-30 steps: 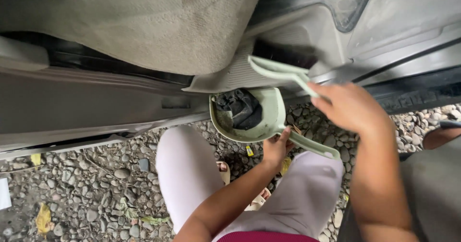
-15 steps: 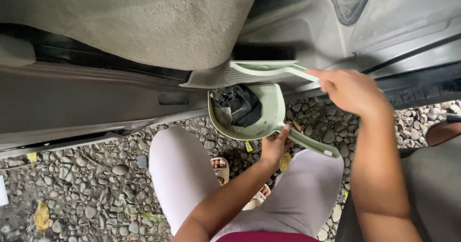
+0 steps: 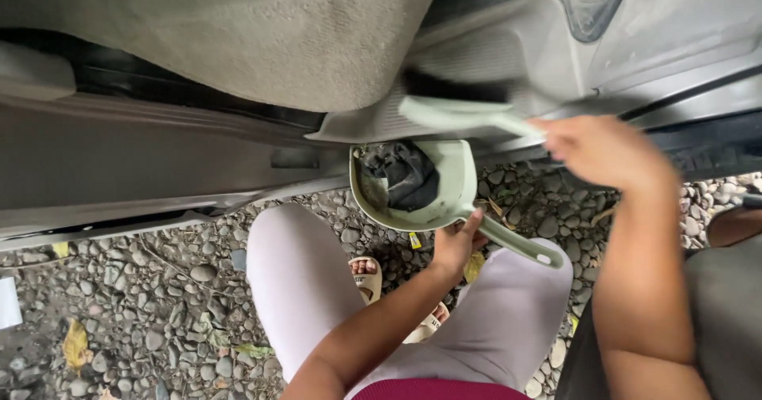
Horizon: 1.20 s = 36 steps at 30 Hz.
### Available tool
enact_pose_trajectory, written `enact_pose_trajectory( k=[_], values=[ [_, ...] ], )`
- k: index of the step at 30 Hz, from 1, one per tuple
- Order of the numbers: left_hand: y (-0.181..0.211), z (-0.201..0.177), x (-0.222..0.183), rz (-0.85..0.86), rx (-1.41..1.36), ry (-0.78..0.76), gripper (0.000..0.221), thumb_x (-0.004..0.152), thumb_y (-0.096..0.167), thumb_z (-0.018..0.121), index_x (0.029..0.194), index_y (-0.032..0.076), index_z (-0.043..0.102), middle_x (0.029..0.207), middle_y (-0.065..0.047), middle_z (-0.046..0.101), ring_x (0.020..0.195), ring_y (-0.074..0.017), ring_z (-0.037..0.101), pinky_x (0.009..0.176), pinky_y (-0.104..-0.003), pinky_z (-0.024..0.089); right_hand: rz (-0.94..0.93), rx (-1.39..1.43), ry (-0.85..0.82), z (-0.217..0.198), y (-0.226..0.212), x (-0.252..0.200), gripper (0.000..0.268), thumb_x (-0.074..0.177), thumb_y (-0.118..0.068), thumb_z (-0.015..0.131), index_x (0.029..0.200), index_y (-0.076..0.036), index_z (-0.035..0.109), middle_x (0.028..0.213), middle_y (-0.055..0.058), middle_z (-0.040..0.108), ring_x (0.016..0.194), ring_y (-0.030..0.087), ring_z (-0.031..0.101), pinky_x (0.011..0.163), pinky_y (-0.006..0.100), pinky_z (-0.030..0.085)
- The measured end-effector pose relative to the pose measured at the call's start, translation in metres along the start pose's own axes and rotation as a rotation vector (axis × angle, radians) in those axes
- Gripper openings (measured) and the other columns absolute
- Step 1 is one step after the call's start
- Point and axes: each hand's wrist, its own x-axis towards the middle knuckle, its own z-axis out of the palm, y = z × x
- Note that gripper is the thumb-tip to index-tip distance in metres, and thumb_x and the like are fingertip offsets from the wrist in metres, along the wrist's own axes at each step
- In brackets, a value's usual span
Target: Sweeping dirt and debris from the interior floor and door sill of a car using a hand brush and dustpan.
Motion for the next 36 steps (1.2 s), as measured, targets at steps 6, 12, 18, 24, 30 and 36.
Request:
enact_pose_trajectory(
  k=[6, 12, 18, 24, 30, 36],
  values=[
    [0.001, -0.002, -0.004, 0.043, -0.005, -0.061, 0.030, 0.096, 0.023, 0.068, 0.118, 0.003, 0.059, 0.122, -0.016, 0.071, 0.118, -0.0306, 0.069, 0.104, -0.043, 0.061, -0.001, -0.150, -0.294, -0.008, -0.040, -0.042, 0.050, 0.106, -0.032, 0.040, 0.150, -0.056, 0.047, 0.100, -0.004, 0.078, 0.063, 0.017, 0.057, 0.061, 0.033, 0.038],
    [-0.002, 0.000, 0.000, 0.029, -0.100, -0.031, 0.043, 0.093, 0.022, 0.070, 0.128, 0.004, 0.054, 0.122, -0.018, 0.070, 0.115, -0.0329, 0.070, 0.102, -0.044, 0.061, 0.140, -0.031, -0.027, -0.012, 0.000, -0.042, 0.055, 0.101, -0.022, 0.048, 0.149, -0.047, 0.055, 0.096, -0.007, 0.081, 0.056, 0.023, 0.061, 0.056, 0.036, 0.039],
    [0.008, -0.001, -0.010, 0.014, 0.005, -0.036, 0.049, 0.092, 0.027, 0.069, 0.132, 0.003, 0.054, 0.126, -0.018, 0.068, 0.118, -0.0323, 0.069, 0.103, -0.043, 0.061, 0.224, -0.043, -0.138, 0.009, -0.037, -0.018, 0.034, 0.107, -0.021, 0.041, 0.092, -0.014, 0.071, 0.072, 0.011, 0.065, 0.059, 0.024, 0.054, 0.056, 0.038, 0.035],
    [0.000, -0.005, -0.003, 0.013, -0.056, -0.066, 0.029, 0.097, 0.023, 0.067, 0.115, 0.002, 0.060, 0.120, -0.019, 0.074, 0.115, -0.0306, 0.072, 0.101, -0.041, 0.062, -0.074, 0.289, -0.247, 0.032, 0.010, -0.046, 0.048, 0.096, -0.032, 0.050, 0.141, -0.038, 0.064, 0.149, -0.022, 0.061, 0.135, -0.003, 0.058, 0.112, 0.019, 0.037],
    [-0.003, -0.007, -0.001, 0.027, -0.022, -0.053, 0.036, 0.096, 0.023, 0.068, 0.123, 0.002, 0.058, 0.121, -0.016, 0.072, 0.114, -0.0298, 0.072, 0.099, -0.040, 0.063, 0.178, 0.108, 0.036, 0.010, 0.018, -0.001, 0.054, 0.105, -0.023, 0.043, 0.156, -0.041, 0.051, 0.083, 0.007, 0.071, 0.067, 0.029, 0.058, 0.063, 0.041, 0.040],
    [-0.003, -0.005, -0.001, 0.038, -0.044, -0.076, 0.027, 0.097, 0.022, 0.067, 0.114, 0.003, 0.057, 0.116, -0.018, 0.071, 0.113, -0.0331, 0.072, 0.102, -0.044, 0.061, -0.054, -0.031, -0.082, 0.018, -0.049, 0.007, 0.049, 0.104, -0.025, 0.037, 0.150, -0.033, 0.051, 0.133, 0.013, 0.067, 0.113, 0.039, 0.067, 0.089, 0.051, 0.048]
  ],
)
